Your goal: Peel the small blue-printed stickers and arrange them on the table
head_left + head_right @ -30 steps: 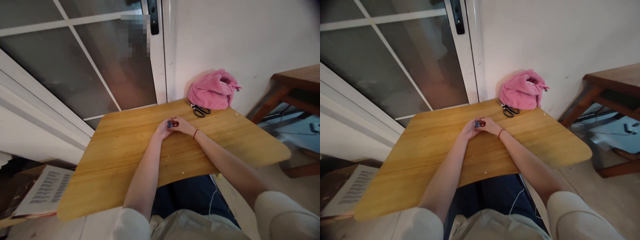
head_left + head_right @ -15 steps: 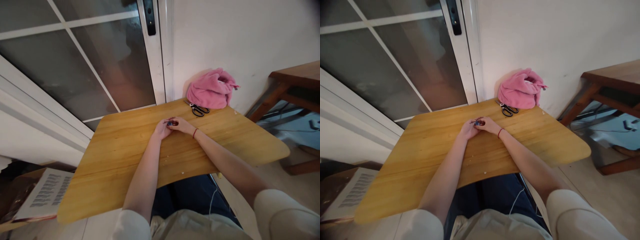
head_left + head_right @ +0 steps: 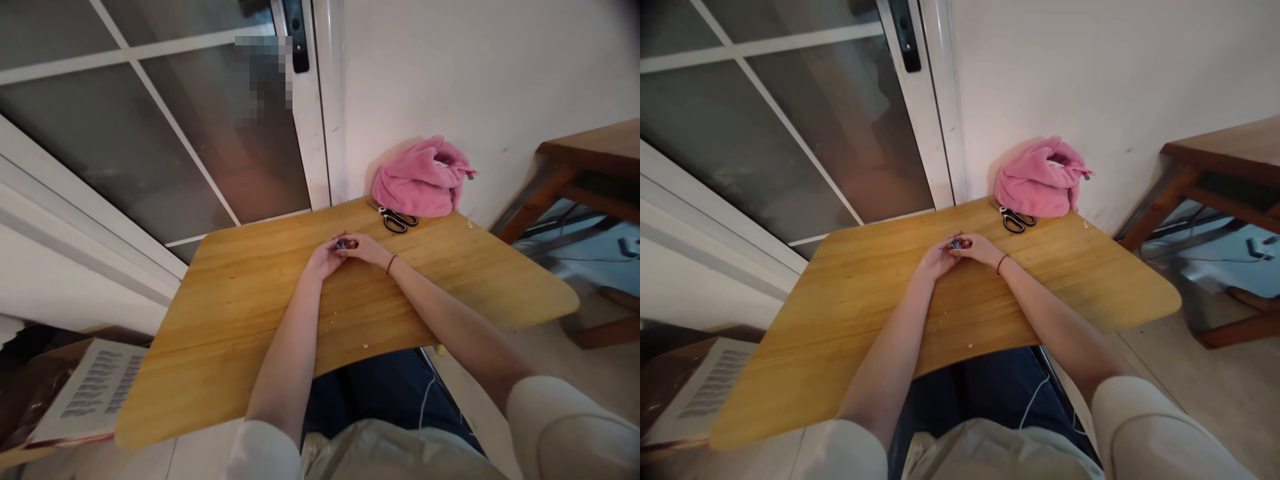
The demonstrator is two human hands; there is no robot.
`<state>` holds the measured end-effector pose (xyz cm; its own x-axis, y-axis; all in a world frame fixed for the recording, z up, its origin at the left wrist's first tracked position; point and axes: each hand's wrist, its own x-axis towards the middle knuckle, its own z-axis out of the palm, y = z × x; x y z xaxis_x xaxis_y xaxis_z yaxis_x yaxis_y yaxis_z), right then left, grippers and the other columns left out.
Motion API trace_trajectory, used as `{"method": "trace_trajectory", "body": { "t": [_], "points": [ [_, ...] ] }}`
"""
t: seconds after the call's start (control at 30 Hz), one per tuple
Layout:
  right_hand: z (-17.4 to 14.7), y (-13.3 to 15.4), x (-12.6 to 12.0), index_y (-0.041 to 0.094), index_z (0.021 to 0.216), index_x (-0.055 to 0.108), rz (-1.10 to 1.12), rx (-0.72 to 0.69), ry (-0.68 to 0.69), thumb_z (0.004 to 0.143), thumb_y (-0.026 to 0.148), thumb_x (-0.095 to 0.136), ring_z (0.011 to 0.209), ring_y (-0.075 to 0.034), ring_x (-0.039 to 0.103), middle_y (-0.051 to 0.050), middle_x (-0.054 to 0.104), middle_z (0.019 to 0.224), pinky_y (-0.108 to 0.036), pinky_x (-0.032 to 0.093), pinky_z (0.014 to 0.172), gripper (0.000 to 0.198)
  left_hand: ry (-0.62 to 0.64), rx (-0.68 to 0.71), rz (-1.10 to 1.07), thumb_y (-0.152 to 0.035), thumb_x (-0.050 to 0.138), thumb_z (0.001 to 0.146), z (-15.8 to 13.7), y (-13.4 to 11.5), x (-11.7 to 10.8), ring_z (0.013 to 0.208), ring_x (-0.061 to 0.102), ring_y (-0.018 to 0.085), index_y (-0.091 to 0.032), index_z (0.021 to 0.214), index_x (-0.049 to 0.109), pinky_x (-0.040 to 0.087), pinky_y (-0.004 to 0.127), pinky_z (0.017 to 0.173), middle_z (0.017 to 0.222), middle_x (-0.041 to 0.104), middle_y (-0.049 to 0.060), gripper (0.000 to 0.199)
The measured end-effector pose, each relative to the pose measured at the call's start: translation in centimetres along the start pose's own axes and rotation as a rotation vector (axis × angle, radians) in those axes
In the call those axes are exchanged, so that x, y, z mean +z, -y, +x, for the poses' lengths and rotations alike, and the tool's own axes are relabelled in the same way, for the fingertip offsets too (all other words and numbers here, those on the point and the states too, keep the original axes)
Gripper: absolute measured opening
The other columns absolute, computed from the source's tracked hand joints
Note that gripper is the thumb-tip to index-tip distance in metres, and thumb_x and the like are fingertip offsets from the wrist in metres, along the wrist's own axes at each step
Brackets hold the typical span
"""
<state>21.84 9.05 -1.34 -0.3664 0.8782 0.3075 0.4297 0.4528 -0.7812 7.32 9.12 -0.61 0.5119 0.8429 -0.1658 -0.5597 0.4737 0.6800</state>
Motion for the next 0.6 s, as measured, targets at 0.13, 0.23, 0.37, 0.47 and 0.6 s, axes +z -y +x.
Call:
{"method": "trace_trajectory", "body": {
  "t": [0.13,0.23,0.37,0.47,0.6],
  "points": [
    [0.0,0.0,-0.1,0.017,0.1,0.068,-0.08,-0.03,0.022,0.073,0.043,0.066,0.084,-0.016,0.058,-0.005,0.066,0.098,-0.028,0.044,0.077,0.037,-0.031,0.017,0.03,-0.006,0.039,0.086,0.1,0.1,-0.2,0.072,0.062,0.013,-0.013,0.111,0.056,0.046,0.022,0.064,0.084,0.063,0.008,0.031],
    [0.0,0.0,0.1,0.017,0.091,0.07,-0.176,-0.04,0.015,0.075,0.046,0.063,0.077,-0.016,0.055,-0.004,0.065,0.083,-0.03,0.043,0.075,0.034,-0.058,0.047,0.056,-0.003,0.042,0.083,0.2,0.1,-0.3,0.067,0.06,0.011,-0.014,0.11,0.055,0.045,0.022,0.064,0.081,0.062,0.005,0.032],
    [-0.2,-0.1,0.7,0.018,0.095,0.069,-0.3,-0.041,-0.041,0.08,0.045,0.059,0.09,-0.021,0.054,-0.007,0.065,0.094,-0.038,0.039,0.088,0.033,-0.096,0.102,0.088,0.0,0.042,0.081,0.5,0.3,-0.3,0.063,0.055,0.009,-0.015,0.105,0.055,0.043,0.022,0.067,0.074,0.059,0.001,0.032],
    [-0.4,-0.1,1.1,0.02,0.099,0.068,-0.368,-0.041,-0.099,0.082,0.044,0.056,0.108,-0.025,0.049,-0.011,0.059,0.117,-0.044,0.034,0.097,0.032,-0.141,0.16,0.104,0.0,0.041,0.081,0.8,0.7,-0.1,0.06,0.053,0.008,-0.016,0.1,0.055,0.042,0.022,0.069,0.068,0.056,-0.002,0.029],
    [-0.6,0.2,1.3,0.02,0.104,0.066,-0.417,-0.042,-0.171,0.081,0.037,0.058,0.118,-0.026,0.045,-0.011,0.052,0.127,-0.044,0.032,0.101,0.03,-0.222,0.255,0.122,-0.002,0.039,0.083,1.3,1.3,0.3,0.058,0.05,0.007,-0.017,0.1,0.053,0.04,0.021,0.07,0.065,0.052,-0.005,0.027]
  ]
}}
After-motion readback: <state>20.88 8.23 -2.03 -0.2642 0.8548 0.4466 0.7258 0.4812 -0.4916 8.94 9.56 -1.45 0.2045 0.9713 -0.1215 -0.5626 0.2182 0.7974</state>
